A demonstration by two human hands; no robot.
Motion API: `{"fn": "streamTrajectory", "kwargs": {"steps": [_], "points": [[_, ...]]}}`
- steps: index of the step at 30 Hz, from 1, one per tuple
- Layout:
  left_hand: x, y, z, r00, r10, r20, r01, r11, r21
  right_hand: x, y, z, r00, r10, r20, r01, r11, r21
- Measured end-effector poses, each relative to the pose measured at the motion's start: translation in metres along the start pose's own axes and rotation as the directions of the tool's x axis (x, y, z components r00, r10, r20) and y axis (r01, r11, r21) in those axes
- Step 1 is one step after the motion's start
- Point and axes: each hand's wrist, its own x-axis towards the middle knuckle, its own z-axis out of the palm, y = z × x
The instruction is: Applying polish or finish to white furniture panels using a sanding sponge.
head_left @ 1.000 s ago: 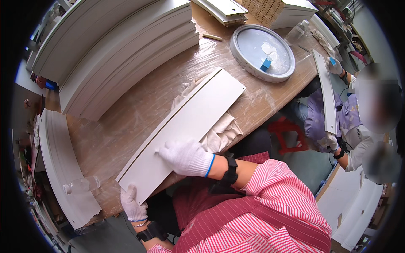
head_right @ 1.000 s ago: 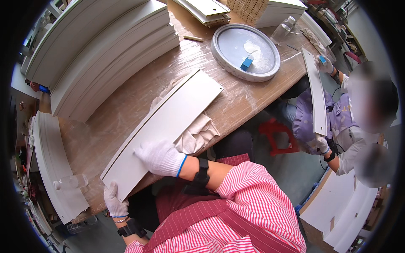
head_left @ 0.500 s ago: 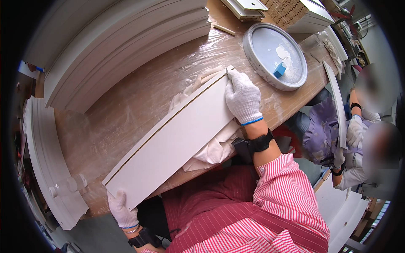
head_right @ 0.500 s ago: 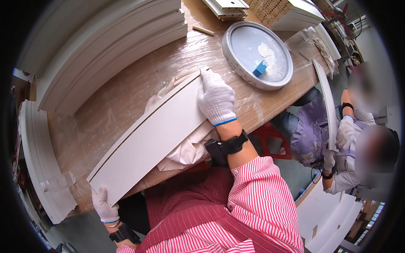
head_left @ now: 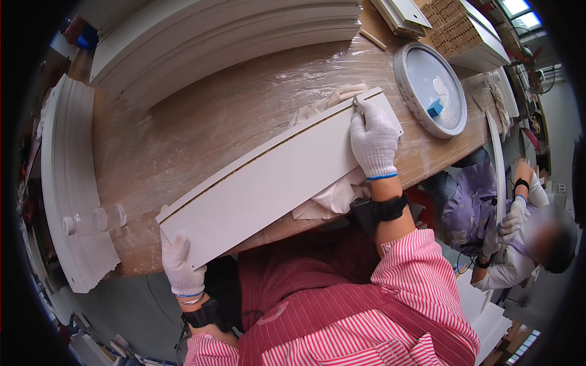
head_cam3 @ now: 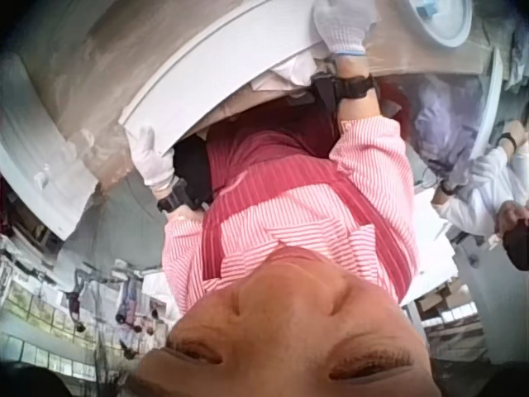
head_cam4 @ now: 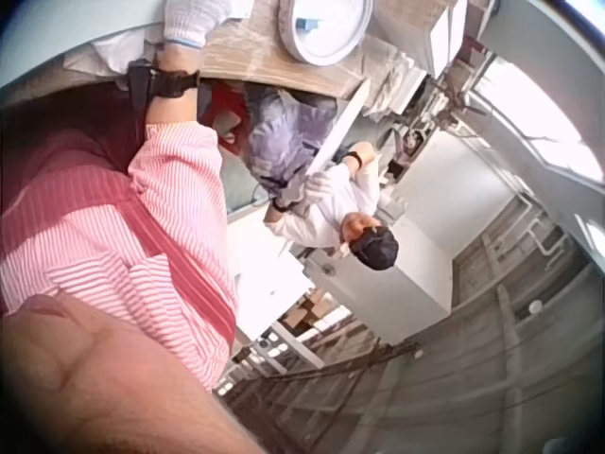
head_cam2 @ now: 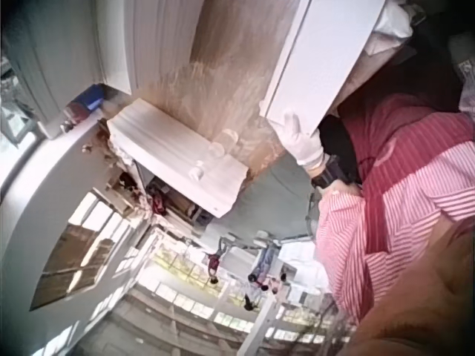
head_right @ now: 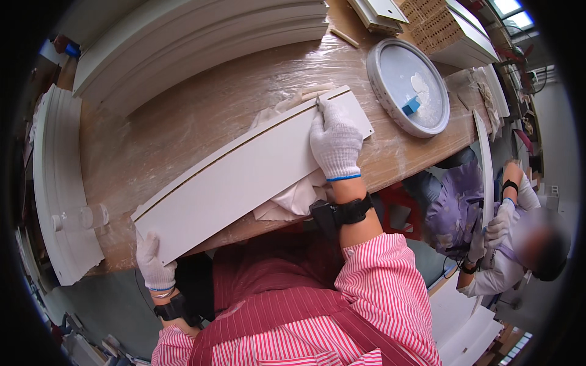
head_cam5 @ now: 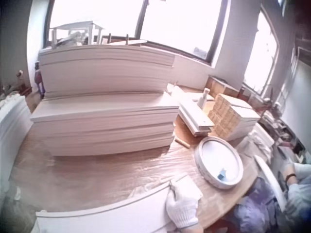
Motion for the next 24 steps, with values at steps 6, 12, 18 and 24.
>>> {"fn": "streamTrajectory", "kwargs": {"steps": [6,12,18,24], "points": [[0.004,-0.006,-0.002,0.992,0.054,0.116,-0.022,0.965,-0.260,-0.068,-0.138,0.024,0.893,-0.359,0.270,0.333,0.933,0.139],[0.008,-0.008,-0.007,0.989,0.054,0.137,0.000,0.928,-0.372,-0.122,-0.219,0.027,0.769,-0.574,0.281,0.419,0.785,0.455],[0.012,-0.010,-0.024,0.962,0.030,0.272,0.165,0.733,-0.660,-0.060,-0.146,0.023,0.973,-0.151,0.173,0.142,0.988,0.066],[0.019,-0.014,-0.033,0.951,0.011,0.310,0.230,0.642,-0.731,-0.128,-0.261,0.056,0.808,-0.506,0.301,0.471,0.862,0.185]]}}
